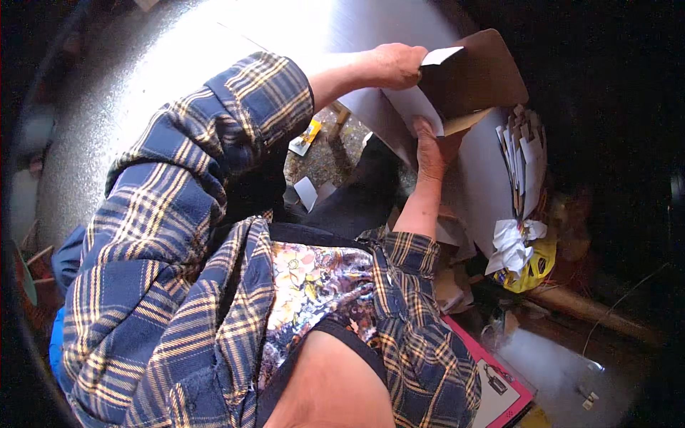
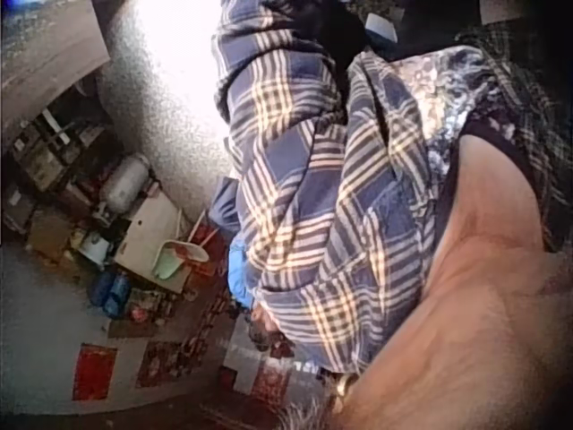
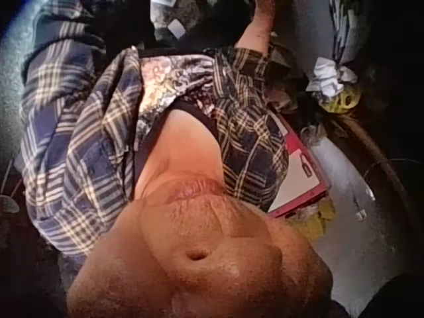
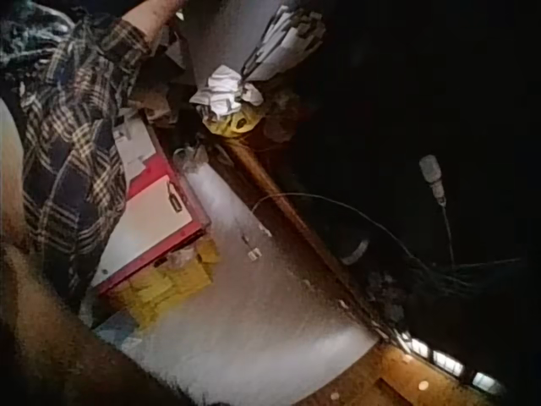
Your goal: Folding and assembling small cardboard boxes.
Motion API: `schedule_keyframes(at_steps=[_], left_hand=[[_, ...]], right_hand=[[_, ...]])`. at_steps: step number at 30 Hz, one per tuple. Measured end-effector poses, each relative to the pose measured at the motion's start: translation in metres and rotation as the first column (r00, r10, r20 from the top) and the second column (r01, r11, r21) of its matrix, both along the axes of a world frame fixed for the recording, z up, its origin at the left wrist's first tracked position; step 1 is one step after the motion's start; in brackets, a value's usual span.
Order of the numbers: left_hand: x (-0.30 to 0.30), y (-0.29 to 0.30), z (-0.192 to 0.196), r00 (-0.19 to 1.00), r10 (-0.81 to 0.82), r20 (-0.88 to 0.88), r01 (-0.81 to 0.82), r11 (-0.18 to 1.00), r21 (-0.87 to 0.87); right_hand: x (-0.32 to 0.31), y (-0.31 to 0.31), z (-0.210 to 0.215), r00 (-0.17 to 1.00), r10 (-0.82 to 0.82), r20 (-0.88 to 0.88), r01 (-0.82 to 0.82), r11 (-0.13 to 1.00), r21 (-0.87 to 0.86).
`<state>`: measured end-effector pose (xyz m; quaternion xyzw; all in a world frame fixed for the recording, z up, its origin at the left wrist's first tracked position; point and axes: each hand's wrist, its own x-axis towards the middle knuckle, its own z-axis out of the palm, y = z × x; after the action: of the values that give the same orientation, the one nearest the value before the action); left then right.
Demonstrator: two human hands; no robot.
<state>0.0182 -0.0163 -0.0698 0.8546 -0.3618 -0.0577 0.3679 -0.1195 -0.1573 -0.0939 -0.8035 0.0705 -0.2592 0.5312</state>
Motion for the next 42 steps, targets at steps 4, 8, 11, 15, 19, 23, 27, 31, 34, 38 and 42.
schedule_keyframes(at_steps=[4, 8, 11, 15, 19, 23, 27, 31, 34, 38, 42], left_hand=[[-0.016, -0.003, 0.018, 0.999, 0.034, 0.027, -0.032, 0.997, -0.064], [-0.018, 0.003, 0.006, 0.999, 0.048, 0.014, -0.048, 0.998, -0.031], [-0.016, 0.002, 0.013, 0.997, 0.067, 0.045, -0.066, 0.997, -0.038], [-0.022, 0.002, 0.024, 0.998, 0.057, -0.009, -0.056, 0.996, 0.074], [-0.009, 0.000, 0.013, 1.000, 0.000, 0.023, -0.003, 0.992, 0.128], [0.012, -0.011, -0.012, 0.994, -0.021, 0.112, 0.012, 0.997, 0.081], [0.001, -0.003, 0.002, 0.993, 0.117, 0.023, -0.118, 0.993, 0.030], [-0.008, -0.003, 0.015, 0.987, 0.163, -0.001, -0.163, 0.987, 0.003], [-0.006, -0.002, 0.006, 0.988, 0.147, 0.042, -0.146, 0.989, -0.038], [-0.012, -0.001, 0.013, 0.982, 0.176, 0.062, -0.173, 0.984, -0.052], [-0.014, -0.003, 0.017, 0.980, 0.194, 0.045, -0.193, 0.981, -0.034]], right_hand=[[-0.010, -0.003, 0.003, 0.994, -0.050, -0.097, 0.060, 0.992, 0.109], [-0.011, 0.005, 0.011, 0.989, 0.046, -0.143, -0.025, 0.989, 0.143], [-0.010, -0.001, 0.003, 0.994, 0.068, -0.088, -0.059, 0.993, 0.100], [-0.011, 0.008, 0.022, 0.983, -0.045, -0.180, 0.057, 0.996, 0.064], [-0.011, 0.007, 0.019, 0.966, -0.001, -0.259, 0.010, 0.999, 0.035], [-0.007, -0.013, -0.001, 0.972, -0.138, -0.191, 0.081, 0.956, -0.282], [-0.019, -0.001, 0.017, 0.962, -0.156, 0.224, 0.237, 0.886, -0.400], [-0.050, 0.039, 0.104, 0.905, 0.122, 0.408, -0.021, 0.969, -0.244], [-0.056, 0.087, 0.180, 0.564, 0.624, 0.540, -0.502, 0.779, -0.375], [-0.075, 0.107, 0.222, 0.169, 0.921, 0.352, -0.833, 0.324, -0.449], [-0.076, 0.113, 0.220, 0.119, 0.960, 0.255, -0.871, 0.225, -0.437]])
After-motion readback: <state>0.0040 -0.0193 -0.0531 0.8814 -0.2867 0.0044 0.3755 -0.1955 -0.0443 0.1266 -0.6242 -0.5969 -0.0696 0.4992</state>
